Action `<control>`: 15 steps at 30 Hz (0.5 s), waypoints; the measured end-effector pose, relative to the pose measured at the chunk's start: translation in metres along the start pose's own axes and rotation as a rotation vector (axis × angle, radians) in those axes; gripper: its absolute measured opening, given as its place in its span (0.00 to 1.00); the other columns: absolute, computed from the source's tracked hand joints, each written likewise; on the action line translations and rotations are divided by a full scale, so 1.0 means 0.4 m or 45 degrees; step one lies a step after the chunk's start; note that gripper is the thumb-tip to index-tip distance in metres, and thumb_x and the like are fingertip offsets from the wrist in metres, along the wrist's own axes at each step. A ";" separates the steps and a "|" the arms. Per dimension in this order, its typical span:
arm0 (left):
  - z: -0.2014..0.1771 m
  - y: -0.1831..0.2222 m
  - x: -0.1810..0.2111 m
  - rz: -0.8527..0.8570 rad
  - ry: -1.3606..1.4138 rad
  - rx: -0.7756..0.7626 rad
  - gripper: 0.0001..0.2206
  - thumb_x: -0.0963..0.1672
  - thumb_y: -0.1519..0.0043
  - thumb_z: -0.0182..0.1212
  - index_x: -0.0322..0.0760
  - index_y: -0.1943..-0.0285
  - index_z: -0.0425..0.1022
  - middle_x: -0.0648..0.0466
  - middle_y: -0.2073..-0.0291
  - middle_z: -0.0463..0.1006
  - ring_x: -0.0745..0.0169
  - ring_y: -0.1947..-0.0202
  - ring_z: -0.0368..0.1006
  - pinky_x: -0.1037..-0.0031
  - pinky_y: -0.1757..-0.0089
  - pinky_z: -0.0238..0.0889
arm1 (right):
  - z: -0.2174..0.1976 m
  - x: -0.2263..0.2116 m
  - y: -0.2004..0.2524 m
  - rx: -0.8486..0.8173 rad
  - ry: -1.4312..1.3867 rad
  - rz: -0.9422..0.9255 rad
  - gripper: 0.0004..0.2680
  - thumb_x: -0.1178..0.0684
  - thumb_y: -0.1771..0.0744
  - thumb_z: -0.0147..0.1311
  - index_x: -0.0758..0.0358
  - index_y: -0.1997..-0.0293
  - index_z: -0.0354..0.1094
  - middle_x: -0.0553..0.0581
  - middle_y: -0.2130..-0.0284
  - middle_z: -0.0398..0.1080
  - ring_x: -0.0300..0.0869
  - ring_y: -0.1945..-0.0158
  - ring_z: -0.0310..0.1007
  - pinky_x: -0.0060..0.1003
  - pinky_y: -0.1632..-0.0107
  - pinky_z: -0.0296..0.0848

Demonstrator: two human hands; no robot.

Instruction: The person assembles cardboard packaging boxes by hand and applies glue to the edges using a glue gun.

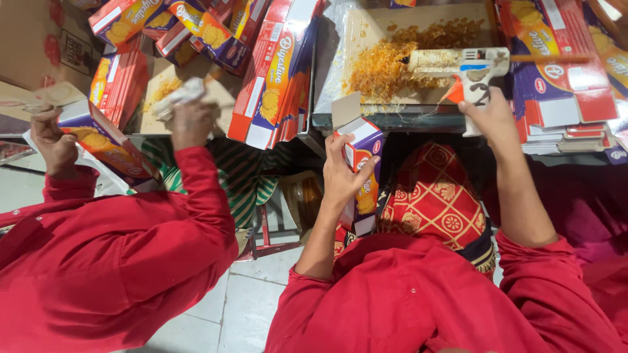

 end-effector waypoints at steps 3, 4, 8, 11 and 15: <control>0.007 -0.002 -0.001 0.026 -0.054 0.048 0.32 0.47 0.45 0.75 0.43 0.37 0.58 0.40 0.44 0.67 0.35 0.50 0.75 0.56 0.52 0.71 | 0.033 0.007 -0.020 -0.262 -0.916 0.472 0.23 0.42 0.29 0.57 0.70 0.30 0.61 0.62 0.45 0.71 0.54 0.45 0.71 0.46 0.46 0.74; 0.013 -0.001 -0.004 -0.004 -0.057 0.027 0.31 0.47 0.44 0.75 0.43 0.37 0.58 0.40 0.44 0.67 0.35 0.50 0.75 0.56 0.52 0.71 | 0.048 -0.005 -0.021 -0.257 -1.174 0.527 0.23 0.41 0.30 0.54 0.71 0.33 0.62 0.66 0.45 0.72 0.56 0.44 0.73 0.47 0.44 0.75; 0.029 -0.006 -0.010 -0.015 -0.086 0.014 0.32 0.49 0.44 0.74 0.44 0.35 0.58 0.40 0.43 0.67 0.34 0.48 0.74 0.55 0.51 0.70 | 0.117 -0.086 -0.047 -0.309 -1.903 0.524 0.24 0.39 0.29 0.49 0.78 0.38 0.63 0.72 0.47 0.71 0.61 0.39 0.74 0.51 0.39 0.77; 0.028 -0.011 -0.009 -0.014 -0.139 0.020 0.32 0.50 0.44 0.74 0.45 0.34 0.58 0.40 0.43 0.67 0.34 0.47 0.73 0.55 0.50 0.70 | 0.137 -0.150 -0.031 -0.342 -1.781 0.401 0.18 0.46 0.28 0.52 0.75 0.38 0.63 0.69 0.46 0.70 0.59 0.38 0.73 0.49 0.38 0.76; 0.037 -0.017 -0.009 -0.066 -0.181 0.006 0.33 0.50 0.44 0.74 0.45 0.34 0.59 0.41 0.43 0.67 0.34 0.47 0.73 0.54 0.51 0.69 | 0.131 -0.249 0.109 -0.284 -0.999 0.118 0.17 0.47 0.30 0.56 0.69 0.39 0.60 0.65 0.47 0.69 0.53 0.40 0.73 0.49 0.40 0.76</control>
Point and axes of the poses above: each hand's wrist, its own y-axis away from the middle knuckle, its own z-axis out of the palm, x = y × z, the point moved 3 cm from there along -y, towards the middle knuckle
